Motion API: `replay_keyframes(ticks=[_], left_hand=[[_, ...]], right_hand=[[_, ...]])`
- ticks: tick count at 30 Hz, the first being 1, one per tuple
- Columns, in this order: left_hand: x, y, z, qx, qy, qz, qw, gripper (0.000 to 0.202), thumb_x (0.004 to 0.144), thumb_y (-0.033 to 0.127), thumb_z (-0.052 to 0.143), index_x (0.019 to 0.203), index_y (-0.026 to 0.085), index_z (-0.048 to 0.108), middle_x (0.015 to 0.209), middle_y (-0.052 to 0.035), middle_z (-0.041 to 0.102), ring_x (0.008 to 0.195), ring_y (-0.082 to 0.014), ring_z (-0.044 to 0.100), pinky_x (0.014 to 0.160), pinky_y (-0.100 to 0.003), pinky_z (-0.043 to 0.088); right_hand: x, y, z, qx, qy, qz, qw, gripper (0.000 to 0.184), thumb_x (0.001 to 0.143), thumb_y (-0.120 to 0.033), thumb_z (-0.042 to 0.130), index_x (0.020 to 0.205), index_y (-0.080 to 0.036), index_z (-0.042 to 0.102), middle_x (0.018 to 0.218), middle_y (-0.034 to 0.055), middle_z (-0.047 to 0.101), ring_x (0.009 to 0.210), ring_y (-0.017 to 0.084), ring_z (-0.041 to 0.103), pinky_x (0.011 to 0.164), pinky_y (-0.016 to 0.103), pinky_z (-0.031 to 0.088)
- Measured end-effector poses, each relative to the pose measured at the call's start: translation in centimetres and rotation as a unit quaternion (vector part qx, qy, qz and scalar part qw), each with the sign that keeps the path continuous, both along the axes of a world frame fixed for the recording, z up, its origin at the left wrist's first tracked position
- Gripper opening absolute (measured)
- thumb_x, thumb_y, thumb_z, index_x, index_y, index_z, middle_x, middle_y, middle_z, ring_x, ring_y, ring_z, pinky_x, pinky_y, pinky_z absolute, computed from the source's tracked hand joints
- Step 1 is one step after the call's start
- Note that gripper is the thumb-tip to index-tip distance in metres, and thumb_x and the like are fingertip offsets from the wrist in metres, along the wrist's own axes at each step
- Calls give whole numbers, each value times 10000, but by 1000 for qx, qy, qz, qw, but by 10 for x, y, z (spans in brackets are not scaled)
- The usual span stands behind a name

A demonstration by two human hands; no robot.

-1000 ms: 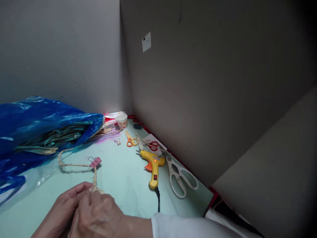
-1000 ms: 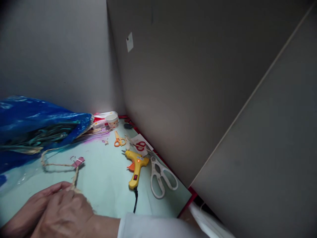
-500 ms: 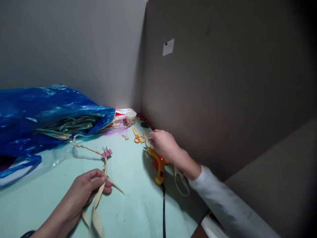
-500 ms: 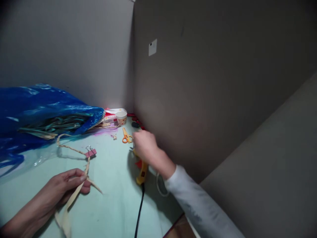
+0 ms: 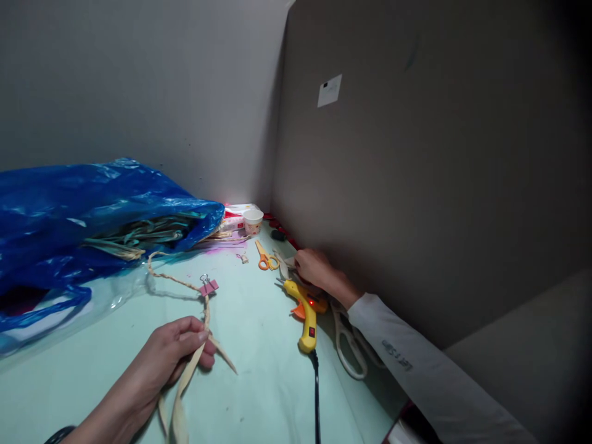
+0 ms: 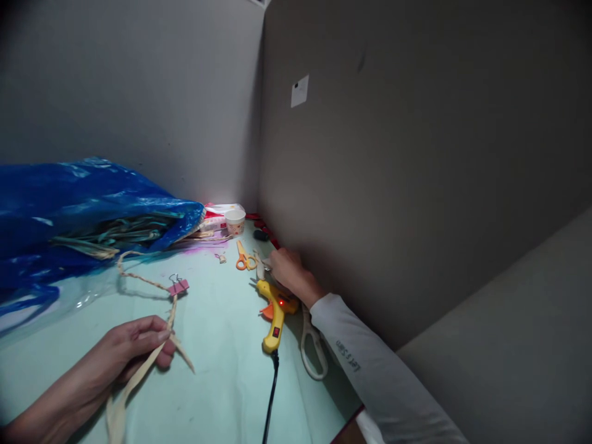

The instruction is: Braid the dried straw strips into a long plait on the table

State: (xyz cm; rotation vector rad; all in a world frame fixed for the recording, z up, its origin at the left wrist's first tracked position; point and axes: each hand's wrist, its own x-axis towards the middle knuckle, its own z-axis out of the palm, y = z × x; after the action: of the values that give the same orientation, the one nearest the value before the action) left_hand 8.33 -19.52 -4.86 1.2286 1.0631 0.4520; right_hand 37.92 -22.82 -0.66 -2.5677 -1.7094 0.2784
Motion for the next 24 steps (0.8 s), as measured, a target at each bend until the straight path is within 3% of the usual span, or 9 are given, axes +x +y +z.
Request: replay_keyframes(ticks=[3, 7, 9, 12, 14, 16, 19, 24], left_hand=[[-1, 1, -2, 1, -8, -12, 1000, 292, 634, 410, 713, 649, 158, 567, 523, -49, 678, 442, -120, 560, 408, -172, 257], [-3, 0, -2, 10, -22, -11, 1000, 273, 628, 379, 710, 642, 155, 555, 530, -45, 675, 438, -121, 563, 423, -176, 271], [-3, -1, -1, 9, -32, -16, 999, 251, 629, 354, 701, 654, 156, 549, 556, -49, 684, 463, -129, 587, 433, -179, 288], [-2, -3, 5, 14, -40, -14, 999, 230, 628, 332, 683, 656, 158, 536, 555, -52, 682, 433, -121, 571, 405, -177, 239], [-2, -5, 8, 13, -42, -6, 999, 210, 613, 303, 674, 644, 162, 522, 538, -50, 672, 422, -120, 564, 393, -179, 227], [-1, -6, 10, 10, -47, 2, 999, 203, 602, 287, 671, 642, 163, 516, 566, -53, 684, 440, -121, 576, 397, -180, 254], [-1, -8, 11, 8, -47, 10, 999, 167, 602, 247, 651, 659, 162, 518, 544, -41, 678, 422, -110, 560, 398, -177, 261], [-2, -7, 10, 10, -46, 4, 999, 141, 632, 221, 633, 677, 160, 514, 539, -31, 678, 394, -85, 521, 396, -174, 254]], right_hand=[[-7, -5, 17, 49, 43, 17, 998, 173, 897, -198, 512, 944, -83, 633, 971, 139, 661, 928, 221, 621, 775, 301, 461], [-38, -26, 45, 102, 167, 99, 976, 210, 938, -255, 387, 955, -131, 555, 922, 63, 664, 820, 138, 616, 697, 225, 447], [-57, -38, 51, 139, 413, 152, 887, 143, 898, -274, 474, 866, -141, 514, 852, 53, 639, 794, 129, 601, 709, 232, 441], [-83, -54, 47, 85, 628, 145, 760, 182, 834, -301, 591, 820, -162, 474, 759, 7, 571, 692, 107, 583, 653, 235, 429], [-98, -61, 40, 48, 695, 114, 708, 228, 810, -331, 632, 840, -174, 469, 729, -22, 522, 569, 65, 496, 544, 204, 373], [-111, -67, 33, 34, 730, 89, 676, 256, 800, -354, 651, 869, -179, 478, 712, -38, 487, 489, 29, 335, 459, 172, 258], [-123, -76, 26, 22, 735, 65, 674, 239, 829, -368, 623, 913, -175, 512, 691, -47, 444, 480, 31, 202, 423, 172, 141], [-129, -91, 6, 33, 624, 61, 778, 223, 883, -386, 543, 848, -173, 489, 637, -42, 478, 475, 45, 332, 433, 169, 238]])
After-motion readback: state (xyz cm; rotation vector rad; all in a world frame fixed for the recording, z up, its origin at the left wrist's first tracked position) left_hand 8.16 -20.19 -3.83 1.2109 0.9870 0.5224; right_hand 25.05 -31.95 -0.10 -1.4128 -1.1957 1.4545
